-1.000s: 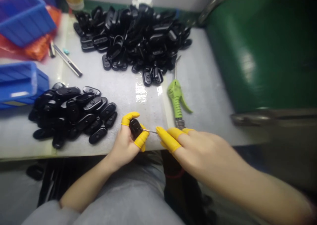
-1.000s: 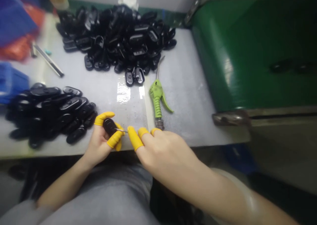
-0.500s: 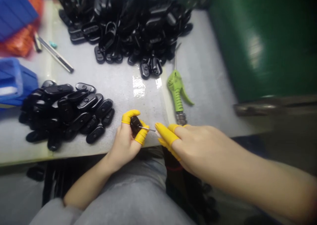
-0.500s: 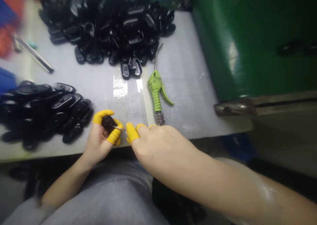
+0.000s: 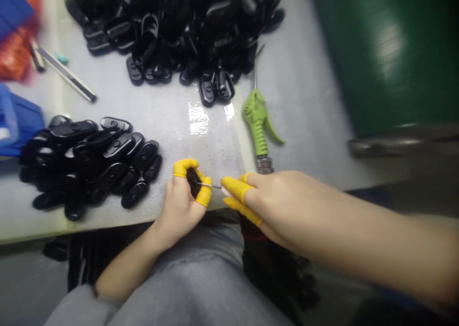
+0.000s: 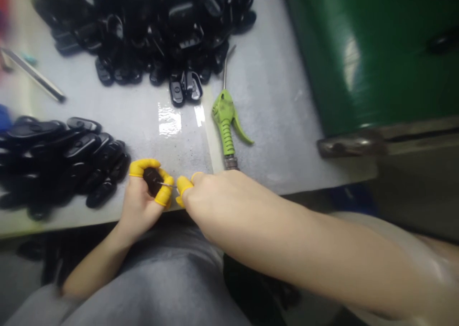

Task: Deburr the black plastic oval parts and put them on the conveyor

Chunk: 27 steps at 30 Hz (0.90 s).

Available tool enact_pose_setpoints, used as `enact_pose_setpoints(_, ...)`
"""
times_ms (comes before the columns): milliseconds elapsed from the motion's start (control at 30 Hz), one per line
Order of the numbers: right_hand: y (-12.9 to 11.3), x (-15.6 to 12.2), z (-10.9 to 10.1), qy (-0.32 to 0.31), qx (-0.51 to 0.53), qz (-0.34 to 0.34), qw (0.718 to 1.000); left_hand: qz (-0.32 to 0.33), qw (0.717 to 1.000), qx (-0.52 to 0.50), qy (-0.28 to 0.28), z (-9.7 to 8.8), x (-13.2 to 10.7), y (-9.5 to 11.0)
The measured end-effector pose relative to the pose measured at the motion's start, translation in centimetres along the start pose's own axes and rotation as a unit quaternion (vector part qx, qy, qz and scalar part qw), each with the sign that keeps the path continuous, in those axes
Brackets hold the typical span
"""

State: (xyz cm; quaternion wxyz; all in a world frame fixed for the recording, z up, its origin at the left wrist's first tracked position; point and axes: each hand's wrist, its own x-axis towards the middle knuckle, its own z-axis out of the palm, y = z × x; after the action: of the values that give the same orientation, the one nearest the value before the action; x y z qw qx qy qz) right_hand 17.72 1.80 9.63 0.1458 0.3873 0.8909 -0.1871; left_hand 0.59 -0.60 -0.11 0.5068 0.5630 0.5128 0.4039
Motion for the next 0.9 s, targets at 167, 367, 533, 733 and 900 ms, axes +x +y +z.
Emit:
enact_pose_setpoints(167,-1.2,-1.0,1.2,0.129,-0.099,-0.038,0.986,0.01,0.999,0.041,0.009,-0.2,0.4,0.5)
enact_pose_setpoints(367,-1.2,-0.4,0.9,0.083,-0.016,0.011,0.996,0.009,0.997,0.071,0.013,-0.1,0.3,0.3)
enact_pose_setpoints(533,-0.3,0.2,0.4,-0.009,0.132,0.058,0.99,0.001,0.996,0.084,0.022,0.0,0.3,0.5)
enact_pose_setpoints(733,-1.9,-0.7,1.2,0.095,-0.101,-0.009,0.99,0.015,0.995,0.096,0.028,0.1,0.5,0.6)
enact_pose_setpoints(900,-1.0,-0.1,1.0,0.011,0.157,0.079,0.984,-0.001,0.995,0.1,0.025,0.0,0.4,0.5)
